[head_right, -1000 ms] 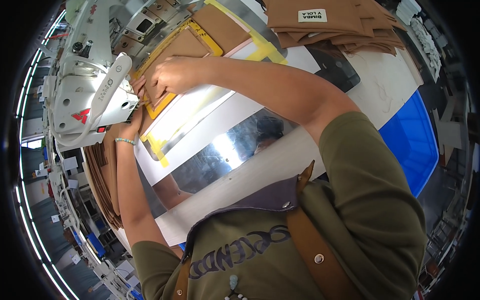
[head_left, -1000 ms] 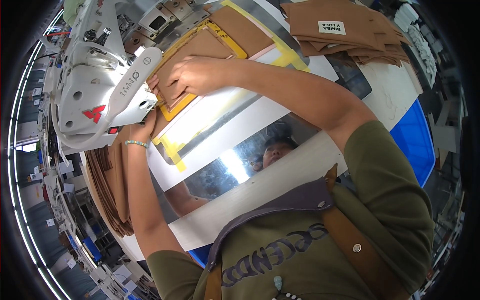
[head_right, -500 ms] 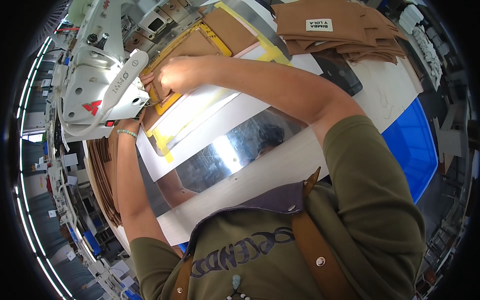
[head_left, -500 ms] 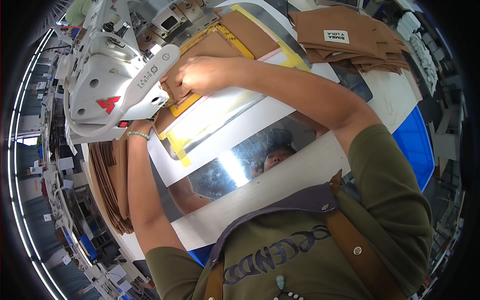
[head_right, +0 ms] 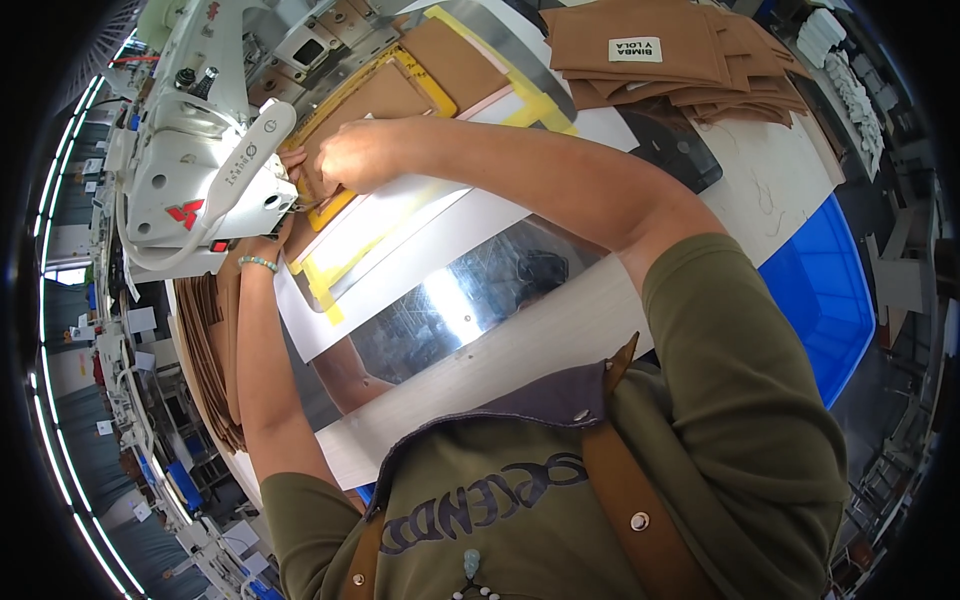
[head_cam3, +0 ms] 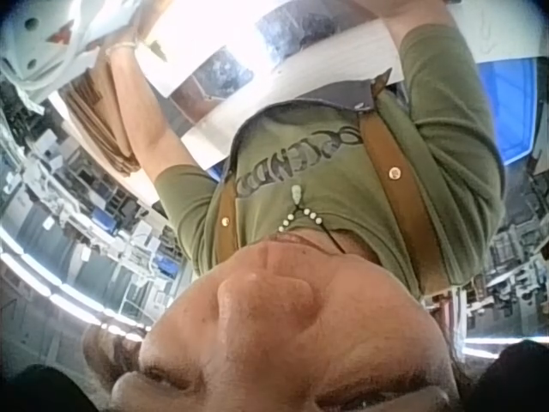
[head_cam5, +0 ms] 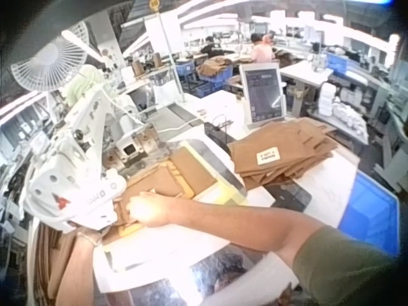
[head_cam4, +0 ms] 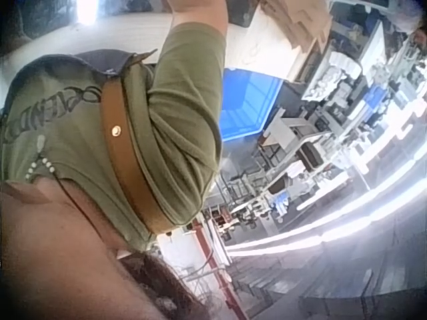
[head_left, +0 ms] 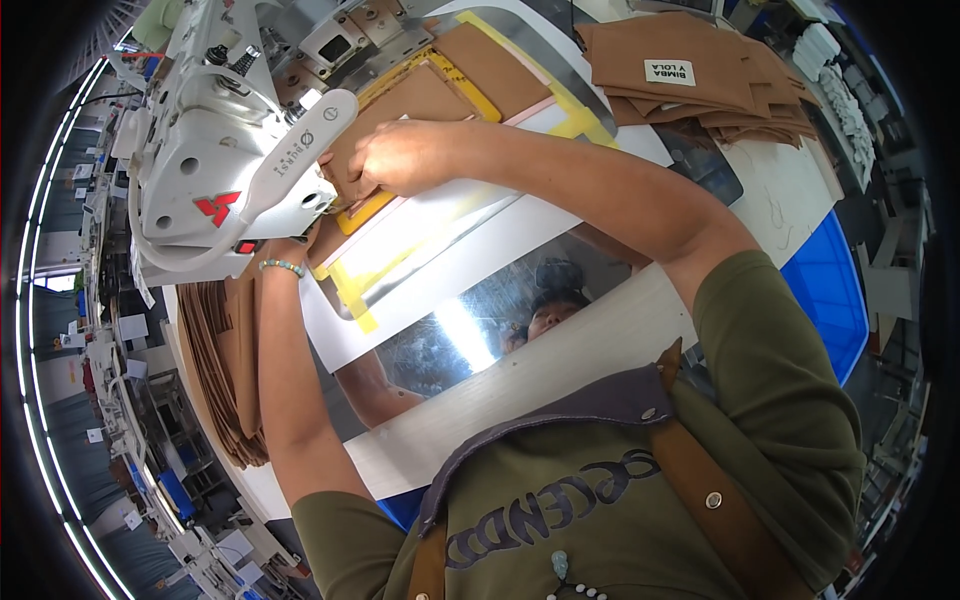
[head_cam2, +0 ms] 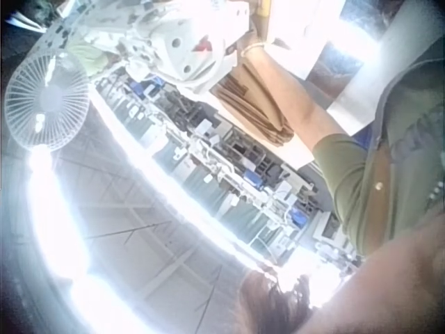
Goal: Sewing branded labels onto leather panels using an industrial sewing machine.
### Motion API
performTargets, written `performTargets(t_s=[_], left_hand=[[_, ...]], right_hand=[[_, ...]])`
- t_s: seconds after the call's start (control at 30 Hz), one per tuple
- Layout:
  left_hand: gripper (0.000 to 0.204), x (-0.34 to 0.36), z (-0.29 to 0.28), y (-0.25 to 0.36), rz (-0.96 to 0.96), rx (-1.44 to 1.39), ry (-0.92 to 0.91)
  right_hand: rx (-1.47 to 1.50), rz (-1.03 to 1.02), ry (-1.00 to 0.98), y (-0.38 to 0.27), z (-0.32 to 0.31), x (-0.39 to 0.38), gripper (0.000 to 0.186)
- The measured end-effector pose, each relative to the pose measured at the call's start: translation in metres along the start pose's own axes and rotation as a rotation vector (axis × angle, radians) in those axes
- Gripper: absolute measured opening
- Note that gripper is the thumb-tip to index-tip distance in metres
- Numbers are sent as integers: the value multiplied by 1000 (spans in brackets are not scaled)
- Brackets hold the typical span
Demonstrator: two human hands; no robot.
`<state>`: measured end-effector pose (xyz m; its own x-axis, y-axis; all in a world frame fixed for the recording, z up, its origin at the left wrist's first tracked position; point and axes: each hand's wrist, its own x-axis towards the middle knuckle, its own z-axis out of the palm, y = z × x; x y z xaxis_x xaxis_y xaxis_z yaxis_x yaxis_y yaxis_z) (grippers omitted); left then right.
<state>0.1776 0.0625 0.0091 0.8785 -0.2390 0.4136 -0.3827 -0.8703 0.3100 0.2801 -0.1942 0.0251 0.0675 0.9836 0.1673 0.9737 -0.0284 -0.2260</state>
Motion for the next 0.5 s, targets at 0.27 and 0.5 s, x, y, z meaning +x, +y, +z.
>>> performTargets(t_s=[0.27,0.5], left_hand=[[29,-1,0,6,54,-133,58],[29,-23,2,1,-13,-233,-18]], right_hand=[[189,-69,50,-5,2,-5,35],[195,-115,-38,-7,-4,-11,30]])
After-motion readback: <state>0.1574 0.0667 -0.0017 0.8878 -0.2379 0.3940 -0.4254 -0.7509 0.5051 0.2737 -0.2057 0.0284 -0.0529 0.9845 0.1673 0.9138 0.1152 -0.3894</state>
